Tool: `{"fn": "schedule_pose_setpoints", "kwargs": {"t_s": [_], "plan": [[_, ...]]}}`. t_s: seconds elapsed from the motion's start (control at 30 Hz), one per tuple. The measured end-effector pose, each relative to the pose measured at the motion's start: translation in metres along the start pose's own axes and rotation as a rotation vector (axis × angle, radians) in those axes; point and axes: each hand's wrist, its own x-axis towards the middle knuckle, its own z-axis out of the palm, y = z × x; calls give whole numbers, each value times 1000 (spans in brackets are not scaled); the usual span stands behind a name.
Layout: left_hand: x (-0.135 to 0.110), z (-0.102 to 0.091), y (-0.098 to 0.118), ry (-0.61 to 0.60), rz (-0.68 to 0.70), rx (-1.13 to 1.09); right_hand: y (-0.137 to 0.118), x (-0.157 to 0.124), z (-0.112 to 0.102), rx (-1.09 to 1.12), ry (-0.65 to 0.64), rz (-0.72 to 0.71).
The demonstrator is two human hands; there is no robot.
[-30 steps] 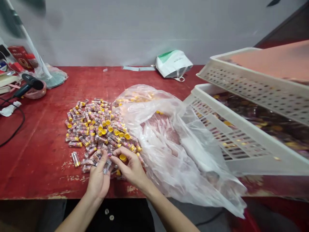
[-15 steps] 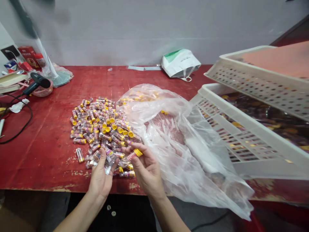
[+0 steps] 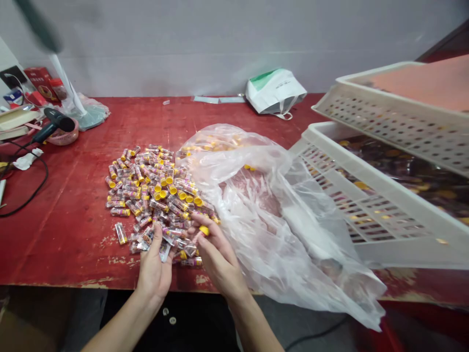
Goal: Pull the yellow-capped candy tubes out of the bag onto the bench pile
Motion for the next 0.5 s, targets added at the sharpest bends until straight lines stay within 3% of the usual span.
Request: {"fn": "schedule_pose_setpoints", "kwargs": {"t_s": [0.17, 0.37, 0.5], "plan": [[-2, -2, 2, -28, -18, 20, -4, -6, 5, -17, 107, -169], [-9, -5, -5, -81, -133, 37, 10, -11, 18, -175, 372, -390], [-9, -5, -6, -151, -122, 28, 19, -23, 14, -325, 362, -502]]}}
